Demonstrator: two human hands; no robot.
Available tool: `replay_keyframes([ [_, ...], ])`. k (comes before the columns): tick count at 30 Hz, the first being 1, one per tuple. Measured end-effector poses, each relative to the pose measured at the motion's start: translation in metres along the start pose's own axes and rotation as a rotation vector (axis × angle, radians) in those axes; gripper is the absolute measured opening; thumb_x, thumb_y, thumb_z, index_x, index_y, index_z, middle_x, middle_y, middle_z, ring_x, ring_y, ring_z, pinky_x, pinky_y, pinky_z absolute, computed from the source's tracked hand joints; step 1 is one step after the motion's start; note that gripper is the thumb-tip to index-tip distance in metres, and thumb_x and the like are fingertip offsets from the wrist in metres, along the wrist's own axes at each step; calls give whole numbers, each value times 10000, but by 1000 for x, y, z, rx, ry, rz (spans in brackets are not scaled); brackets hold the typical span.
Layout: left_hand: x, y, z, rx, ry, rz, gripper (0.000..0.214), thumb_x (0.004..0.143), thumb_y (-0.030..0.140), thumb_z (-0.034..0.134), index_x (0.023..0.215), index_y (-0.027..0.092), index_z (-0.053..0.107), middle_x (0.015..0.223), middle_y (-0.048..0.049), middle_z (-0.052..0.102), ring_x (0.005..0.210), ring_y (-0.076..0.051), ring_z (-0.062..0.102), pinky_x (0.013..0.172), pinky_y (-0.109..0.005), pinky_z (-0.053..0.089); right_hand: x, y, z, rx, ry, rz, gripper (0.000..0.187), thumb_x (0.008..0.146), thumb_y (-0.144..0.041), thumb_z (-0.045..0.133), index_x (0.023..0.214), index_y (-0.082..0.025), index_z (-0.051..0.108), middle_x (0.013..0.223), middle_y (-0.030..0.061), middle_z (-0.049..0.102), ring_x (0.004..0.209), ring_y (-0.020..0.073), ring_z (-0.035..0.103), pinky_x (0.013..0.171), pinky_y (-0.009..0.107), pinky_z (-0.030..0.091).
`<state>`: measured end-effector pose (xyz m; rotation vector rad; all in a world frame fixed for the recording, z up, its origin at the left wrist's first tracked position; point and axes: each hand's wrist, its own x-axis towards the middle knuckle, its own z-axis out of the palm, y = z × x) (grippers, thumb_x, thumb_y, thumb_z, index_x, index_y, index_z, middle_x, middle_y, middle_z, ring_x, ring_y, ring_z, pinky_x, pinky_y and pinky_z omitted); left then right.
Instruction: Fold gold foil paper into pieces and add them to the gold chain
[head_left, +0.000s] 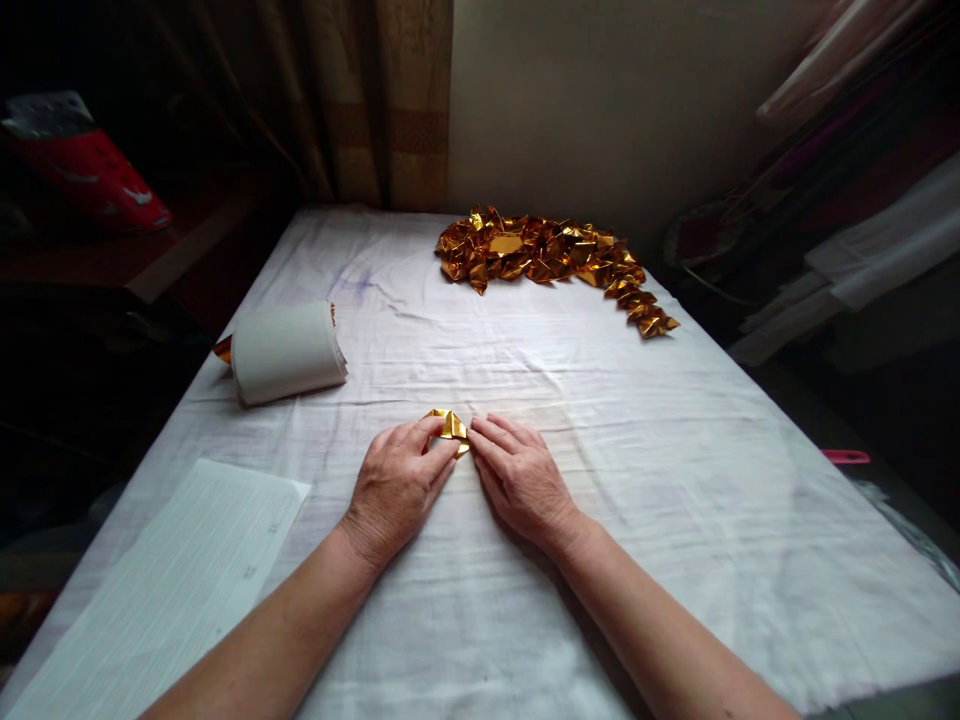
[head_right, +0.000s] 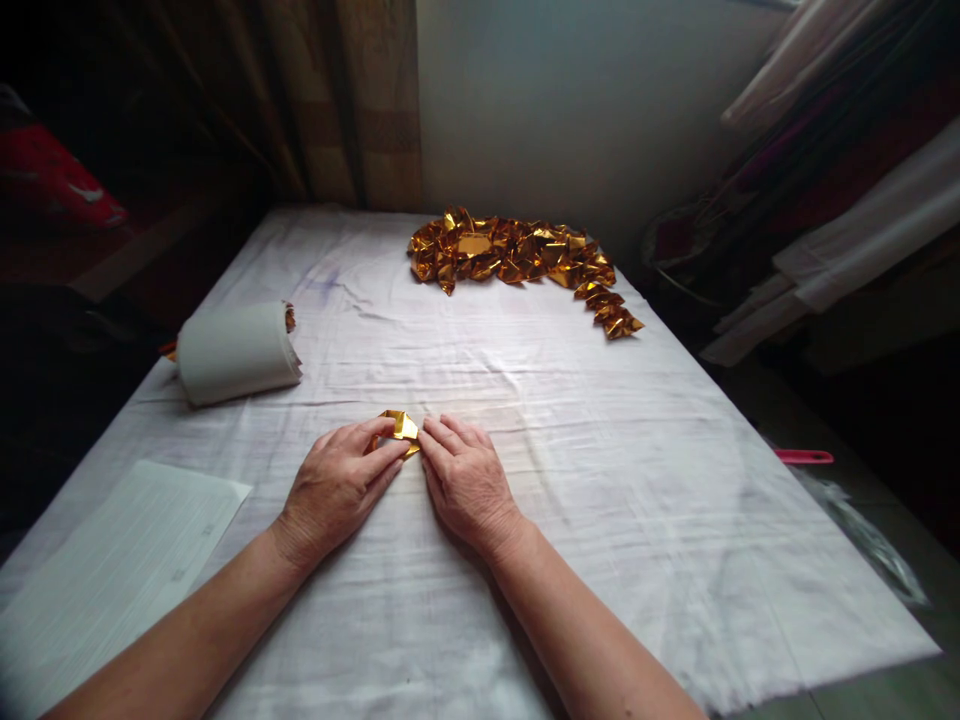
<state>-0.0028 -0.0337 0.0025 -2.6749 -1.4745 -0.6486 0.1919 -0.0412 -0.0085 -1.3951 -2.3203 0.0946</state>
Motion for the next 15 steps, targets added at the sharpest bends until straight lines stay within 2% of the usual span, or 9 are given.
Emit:
replay_keyframes([
  [6, 0, 0, 1, 6, 19, 19, 278, 940, 289, 528, 1191, 277, 646, 1189, -50, 667, 1044, -226, 589, 864, -385, 470, -4, -4, -5, -74, -86, -11, 432, 965, -292, 452, 1375, -186, 533, 1422, 86, 533, 1319, 283, 448, 1068, 447, 348],
  [10, 0, 0, 1, 6, -18, 4, 256, 930, 292, 540, 1154, 271, 662, 1207, -46, 662, 1067, -232, 581, 886, -398, 466, -7, -5, -7, -106, -126, -20, 474, 969, -335, 451, 1407, -159, 493, 1462, 108, 483, 1348, 292, 416, 1080, 454, 317],
  [15, -1, 0, 1, -4, -27, -10, 254, 932, 299, 535, 1150, 274, 664, 1205, -48, 663, 1077, -237, 579, 902, -415, 465, -9, -5, -8, -107, -154, -38, 459, 969, -375, 462, 1397, -216, 508, 1481, 89, 462, 1357, 293, 407, 1078, 454, 308],
])
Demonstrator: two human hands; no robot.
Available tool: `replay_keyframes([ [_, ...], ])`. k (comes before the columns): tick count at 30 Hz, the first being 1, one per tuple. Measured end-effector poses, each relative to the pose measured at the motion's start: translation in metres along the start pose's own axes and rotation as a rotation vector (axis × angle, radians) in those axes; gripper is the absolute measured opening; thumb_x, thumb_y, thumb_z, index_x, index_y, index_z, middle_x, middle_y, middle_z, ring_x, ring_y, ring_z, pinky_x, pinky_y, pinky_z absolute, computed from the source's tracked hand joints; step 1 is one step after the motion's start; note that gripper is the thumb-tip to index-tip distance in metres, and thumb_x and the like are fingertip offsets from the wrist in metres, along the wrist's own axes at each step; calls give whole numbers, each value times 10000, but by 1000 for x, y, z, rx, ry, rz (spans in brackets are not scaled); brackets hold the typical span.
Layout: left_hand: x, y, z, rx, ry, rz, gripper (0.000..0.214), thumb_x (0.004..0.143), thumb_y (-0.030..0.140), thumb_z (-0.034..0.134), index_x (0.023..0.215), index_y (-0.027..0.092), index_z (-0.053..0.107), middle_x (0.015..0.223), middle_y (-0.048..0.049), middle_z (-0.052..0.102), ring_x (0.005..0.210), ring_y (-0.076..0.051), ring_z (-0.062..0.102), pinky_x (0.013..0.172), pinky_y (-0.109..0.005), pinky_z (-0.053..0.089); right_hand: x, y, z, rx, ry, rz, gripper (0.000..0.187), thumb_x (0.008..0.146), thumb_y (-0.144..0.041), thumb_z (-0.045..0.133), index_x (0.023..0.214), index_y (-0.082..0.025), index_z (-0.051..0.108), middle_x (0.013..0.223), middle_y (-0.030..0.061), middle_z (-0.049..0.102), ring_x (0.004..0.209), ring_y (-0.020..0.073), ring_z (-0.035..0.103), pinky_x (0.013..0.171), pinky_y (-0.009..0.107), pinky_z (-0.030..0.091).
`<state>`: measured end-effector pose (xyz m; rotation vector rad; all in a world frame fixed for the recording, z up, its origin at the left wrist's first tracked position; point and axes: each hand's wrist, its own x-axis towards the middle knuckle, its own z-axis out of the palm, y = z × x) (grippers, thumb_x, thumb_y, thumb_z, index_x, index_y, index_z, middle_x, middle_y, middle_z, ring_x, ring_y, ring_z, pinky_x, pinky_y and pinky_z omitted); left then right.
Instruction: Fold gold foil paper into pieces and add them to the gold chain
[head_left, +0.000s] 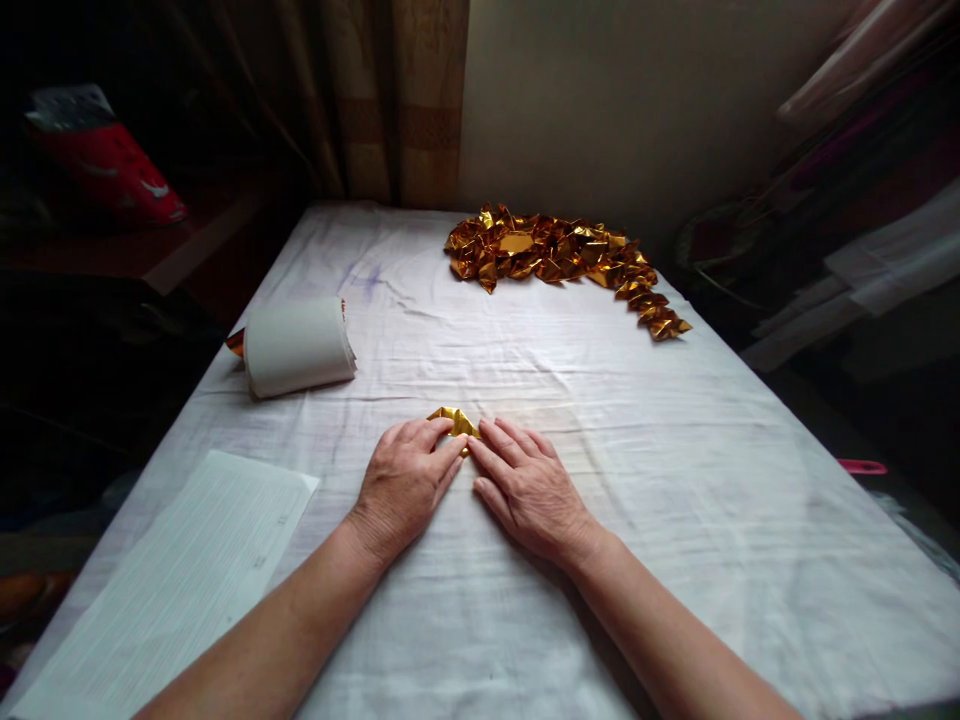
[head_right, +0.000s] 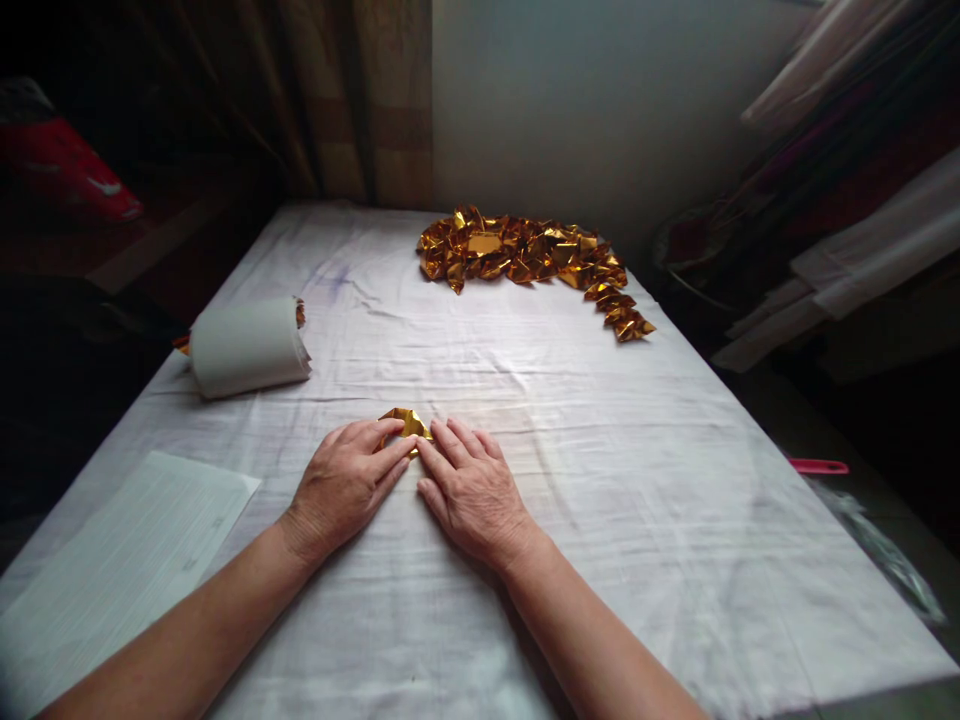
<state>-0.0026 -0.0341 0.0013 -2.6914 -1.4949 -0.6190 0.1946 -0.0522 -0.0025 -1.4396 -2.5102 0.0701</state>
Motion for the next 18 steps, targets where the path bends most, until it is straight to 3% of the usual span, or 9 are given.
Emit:
replay_keyframes([
  [10, -1, -2, 0, -28, -25, 10, 265, 925, 295, 543, 1161, 266, 661, 1229, -61, 650, 1113, -245, 569, 942, -433, 463, -5, 0, 0, 7, 48, 3, 438, 969, -340, 458, 1377, -193, 528, 1434, 70, 522, 1347, 293, 424, 1107, 471, 265],
  [18, -5, -10, -9, -5, -71, 180, 350, 929, 363, 535, 1258, 287, 625, 1317, -103, 588, 1183, -276, 531, 1003, -467, 453, -5, -1, -1, 5, 49, 12, 433, 969, -341, 463, 1376, -209, 526, 1430, 61, 526, 1337, 280, 440, 1102, 460, 275],
])
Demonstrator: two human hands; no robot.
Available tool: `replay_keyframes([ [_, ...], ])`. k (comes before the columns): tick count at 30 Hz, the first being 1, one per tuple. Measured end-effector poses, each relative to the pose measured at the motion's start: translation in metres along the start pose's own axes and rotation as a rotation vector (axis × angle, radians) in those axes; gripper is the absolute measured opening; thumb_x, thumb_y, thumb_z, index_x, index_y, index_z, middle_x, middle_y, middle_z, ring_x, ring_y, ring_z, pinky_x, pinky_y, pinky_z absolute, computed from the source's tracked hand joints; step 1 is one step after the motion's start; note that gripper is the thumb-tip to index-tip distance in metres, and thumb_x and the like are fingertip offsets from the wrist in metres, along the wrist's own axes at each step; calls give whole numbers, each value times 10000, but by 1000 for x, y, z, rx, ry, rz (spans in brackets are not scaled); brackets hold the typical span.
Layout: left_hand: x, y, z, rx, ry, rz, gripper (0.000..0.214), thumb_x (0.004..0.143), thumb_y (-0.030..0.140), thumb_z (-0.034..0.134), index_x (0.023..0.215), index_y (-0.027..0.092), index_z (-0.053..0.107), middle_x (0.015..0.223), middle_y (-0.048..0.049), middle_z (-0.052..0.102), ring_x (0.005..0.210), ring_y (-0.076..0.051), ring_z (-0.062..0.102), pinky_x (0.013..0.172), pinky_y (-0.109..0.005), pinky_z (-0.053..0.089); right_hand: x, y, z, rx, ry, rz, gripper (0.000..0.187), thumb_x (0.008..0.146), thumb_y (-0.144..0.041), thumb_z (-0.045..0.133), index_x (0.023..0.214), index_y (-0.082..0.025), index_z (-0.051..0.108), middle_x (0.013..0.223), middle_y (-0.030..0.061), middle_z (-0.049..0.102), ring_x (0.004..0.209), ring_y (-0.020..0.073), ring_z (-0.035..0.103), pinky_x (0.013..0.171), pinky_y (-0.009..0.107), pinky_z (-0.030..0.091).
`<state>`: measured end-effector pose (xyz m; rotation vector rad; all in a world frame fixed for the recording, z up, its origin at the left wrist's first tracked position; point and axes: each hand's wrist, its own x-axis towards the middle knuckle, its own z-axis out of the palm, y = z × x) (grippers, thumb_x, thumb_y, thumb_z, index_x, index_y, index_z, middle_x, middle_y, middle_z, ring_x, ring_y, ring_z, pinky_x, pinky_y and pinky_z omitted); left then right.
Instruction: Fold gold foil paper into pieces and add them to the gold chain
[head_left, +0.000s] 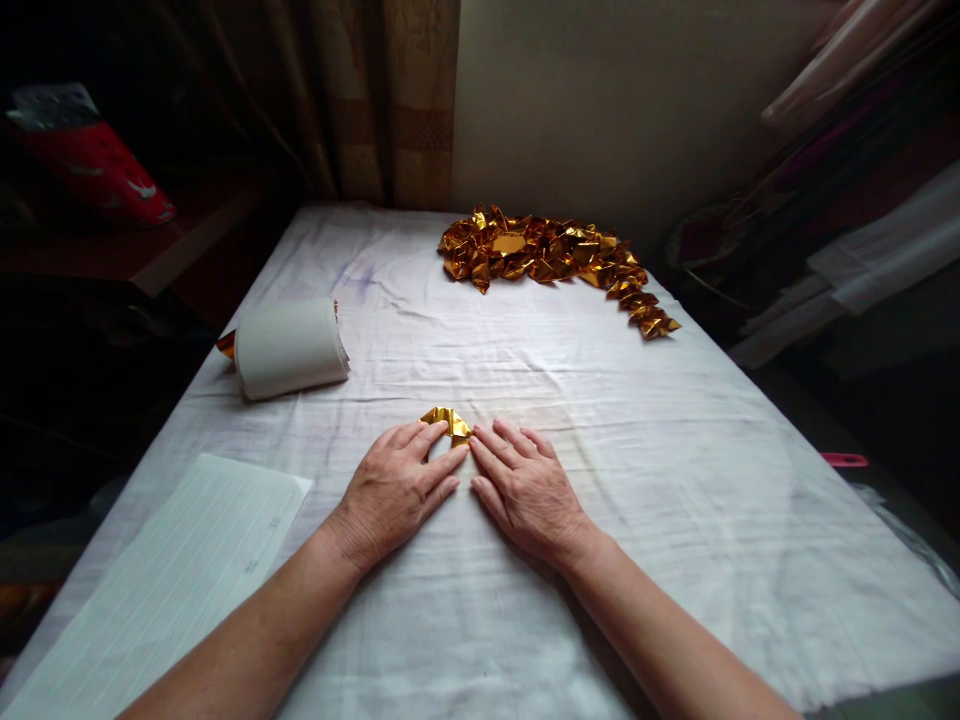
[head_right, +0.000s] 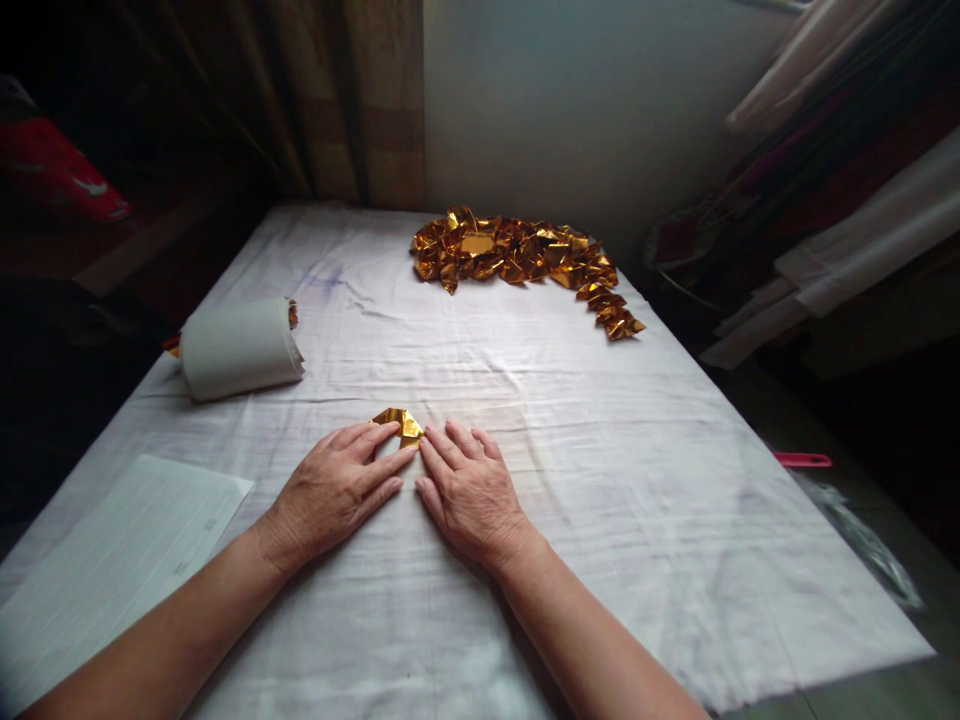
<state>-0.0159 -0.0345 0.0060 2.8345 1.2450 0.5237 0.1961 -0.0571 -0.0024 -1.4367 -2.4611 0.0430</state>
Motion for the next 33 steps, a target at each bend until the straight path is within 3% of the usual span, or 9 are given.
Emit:
replay_keyframes([
  [10, 2, -2, -5, 5, -19, 31, 328, 901, 352, 579, 1213, 283, 655, 1306, -108, 590, 1180, -280, 540, 993, -456, 469, 2, -1, -2, 8, 1, 16, 418, 965, -338, 464, 1359, -217, 539, 1419, 58, 538, 1325, 279, 453, 1077, 459, 288],
  [27, -22, -20, -13, -29, -77, 120, 332, 939, 280, 516, 1256, 278, 614, 1417, -99, 517, 1305, -244, 482, 1128, -471, 366, 3, -1, -2, 9, 13, 10, 413, 962, -341, 474, 1346, -206, 545, 1406, 66, 552, 1310, 288, 460, 1060, 463, 304],
  [30, -25, -22, -11, -64, -25, 138, 300, 944, 259, 500, 1210, 254, 640, 1363, -103, 558, 1258, -231, 523, 1087, -425, 423, 8, -3, -7, 2, 18, -4, 389, 947, -321, 505, 1307, -192, 575, 1365, 82, 586, 1268, 291, 492, 1048, 465, 318],
  [33, -25, -27, -8, -110, 106, 113, 246, 948, 203, 476, 1111, 213, 660, 1215, -93, 644, 1117, -185, 608, 967, -331, 512, 14, -4, -11, -14, 20, -48, 329, 936, -295, 525, 1224, -174, 625, 1304, 93, 627, 1212, 280, 520, 1017, 442, 352],
])
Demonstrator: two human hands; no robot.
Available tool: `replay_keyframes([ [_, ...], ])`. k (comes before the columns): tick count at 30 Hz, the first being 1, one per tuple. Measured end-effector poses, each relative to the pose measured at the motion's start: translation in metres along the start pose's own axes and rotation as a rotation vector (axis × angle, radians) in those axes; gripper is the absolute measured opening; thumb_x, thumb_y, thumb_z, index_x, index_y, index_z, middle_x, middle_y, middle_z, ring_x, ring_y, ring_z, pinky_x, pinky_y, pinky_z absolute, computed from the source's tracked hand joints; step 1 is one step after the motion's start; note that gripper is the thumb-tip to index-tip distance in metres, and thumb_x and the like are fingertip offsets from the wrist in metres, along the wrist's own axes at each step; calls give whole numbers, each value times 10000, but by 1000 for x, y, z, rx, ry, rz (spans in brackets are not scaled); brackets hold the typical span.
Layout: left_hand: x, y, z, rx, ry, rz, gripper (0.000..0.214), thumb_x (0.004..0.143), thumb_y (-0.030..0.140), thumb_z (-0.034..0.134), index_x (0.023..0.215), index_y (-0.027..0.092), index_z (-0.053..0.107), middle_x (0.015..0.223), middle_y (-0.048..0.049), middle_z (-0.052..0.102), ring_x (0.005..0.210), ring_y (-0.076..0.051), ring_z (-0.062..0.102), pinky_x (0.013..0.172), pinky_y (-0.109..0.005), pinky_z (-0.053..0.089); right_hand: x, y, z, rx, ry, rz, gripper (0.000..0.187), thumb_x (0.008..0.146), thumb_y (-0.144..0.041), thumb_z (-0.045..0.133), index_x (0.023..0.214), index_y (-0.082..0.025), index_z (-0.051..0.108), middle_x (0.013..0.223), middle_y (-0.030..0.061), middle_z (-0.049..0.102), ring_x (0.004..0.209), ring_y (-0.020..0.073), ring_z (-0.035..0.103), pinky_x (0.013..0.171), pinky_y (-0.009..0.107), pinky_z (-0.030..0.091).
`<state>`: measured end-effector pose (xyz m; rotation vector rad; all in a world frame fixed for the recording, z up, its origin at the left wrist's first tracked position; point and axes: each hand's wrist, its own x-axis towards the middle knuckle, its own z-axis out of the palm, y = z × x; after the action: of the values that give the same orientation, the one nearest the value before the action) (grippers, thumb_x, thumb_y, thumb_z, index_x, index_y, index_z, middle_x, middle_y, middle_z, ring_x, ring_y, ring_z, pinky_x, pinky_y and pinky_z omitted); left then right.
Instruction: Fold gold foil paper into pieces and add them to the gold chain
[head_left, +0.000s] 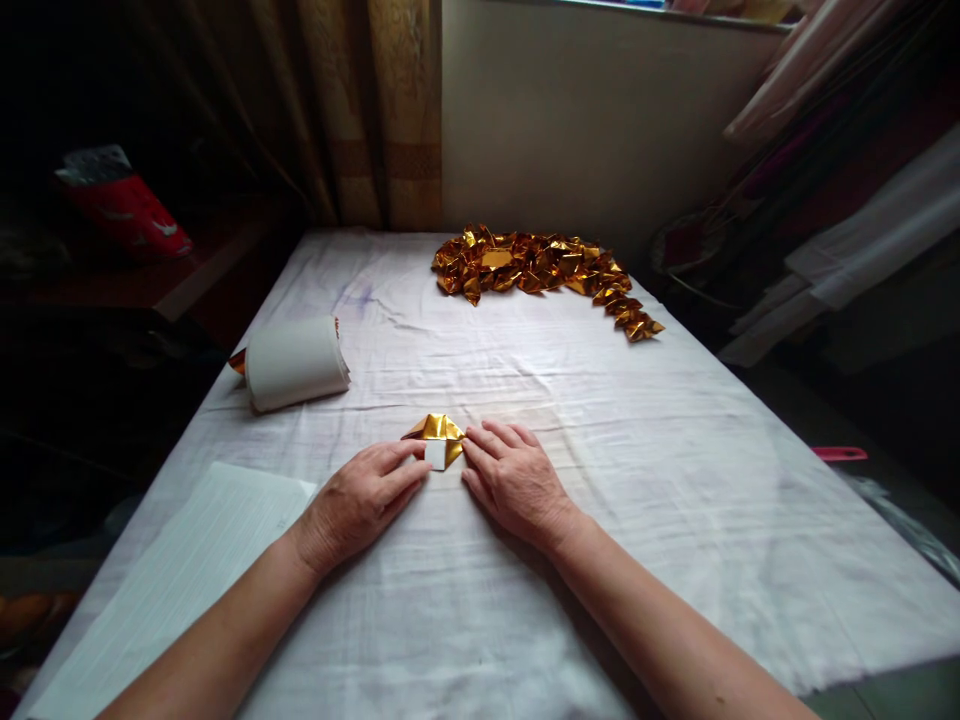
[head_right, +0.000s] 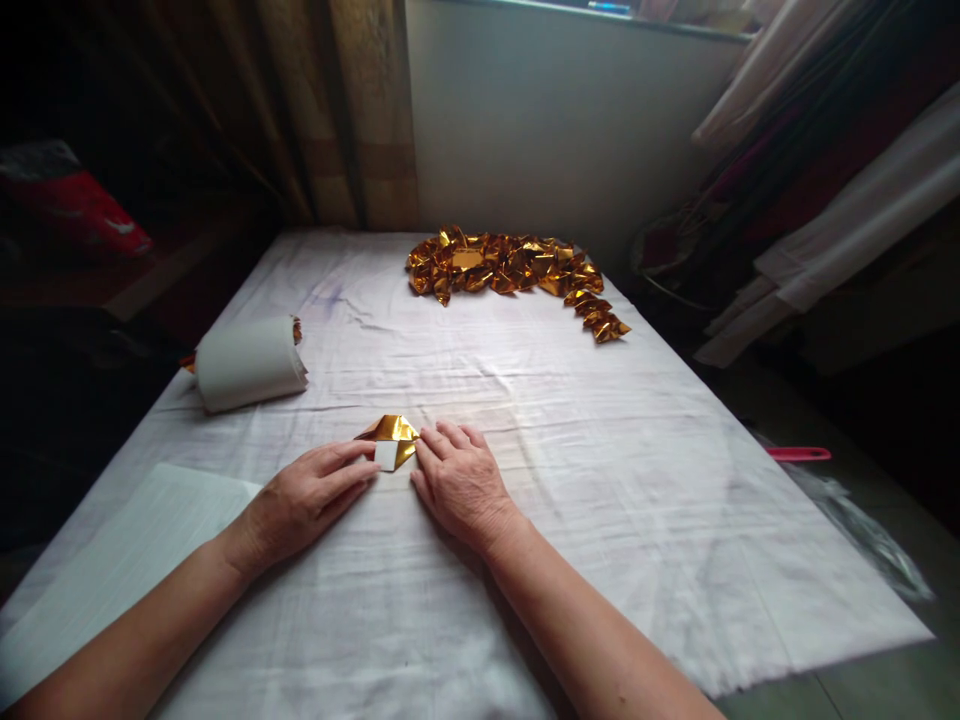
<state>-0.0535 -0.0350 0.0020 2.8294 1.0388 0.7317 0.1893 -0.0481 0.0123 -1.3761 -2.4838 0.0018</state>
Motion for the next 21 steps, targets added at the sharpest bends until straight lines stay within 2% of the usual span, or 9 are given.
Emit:
replay_keyframes([
  [3, -1, -8, 2, 40, 108, -71, 195, 941, 196, 477, 1031, 191, 650, 1096, -78, 684, 1004, -171, 644, 889, -314, 543, 7, 1, -2, -16, 7, -37, 247, 936, -272, 532, 1113, -170, 671, 1229, 93, 663, 1137, 258, 549, 960, 404, 392],
  [5, 0, -13, 1, 99, 110, -96, 187, 944, 225, 481, 1012, 196, 653, 1108, -81, 684, 1007, -186, 644, 890, -337, 541, 10, 3, -1, -19, 7, -49, 212, 931, -260, 551, 1073, -176, 684, 1188, 93, 678, 1083, 244, 567, 927, 391, 405],
  [8, 7, -18, -1, 155, 39, -49, 215, 963, 269, 468, 1016, 221, 671, 1145, -71, 685, 1026, -193, 640, 898, -344, 526, 14, 7, 0, -11, -10, -77, 198, 926, -261, 575, 1070, -188, 690, 1134, 89, 693, 1030, 227, 579, 899, 375, 413],
  [12, 20, -21, -6, 206, -63, 46, 208, 965, 303, 485, 984, 233, 679, 1044, -41, 715, 913, -173, 651, 816, -305, 516, 18, 15, 2, -3, -35, -123, 185, 934, -283, 579, 1043, -197, 701, 1091, 77, 704, 963, 203, 595, 847, 352, 408],
  [17, 27, -25, -12, 347, -149, 215, 173, 952, 183, 476, 1024, 207, 631, 989, -35, 710, 851, -155, 652, 770, -281, 496, 22, 22, 3, -8, -47, -169, 214, 931, -336, 591, 1040, -186, 697, 1086, 66, 708, 935, 202, 600, 806, 343, 395],
  [21, 28, -26, -14, 421, -229, 296, 151, 940, 133, 457, 968, 187, 594, 894, -31, 684, 785, -157, 640, 709, -280, 482, 24, 22, 3, -5, -52, -191, 231, 930, -354, 586, 1050, -183, 684, 1092, 71, 700, 939, 209, 591, 807, 345, 391],
])
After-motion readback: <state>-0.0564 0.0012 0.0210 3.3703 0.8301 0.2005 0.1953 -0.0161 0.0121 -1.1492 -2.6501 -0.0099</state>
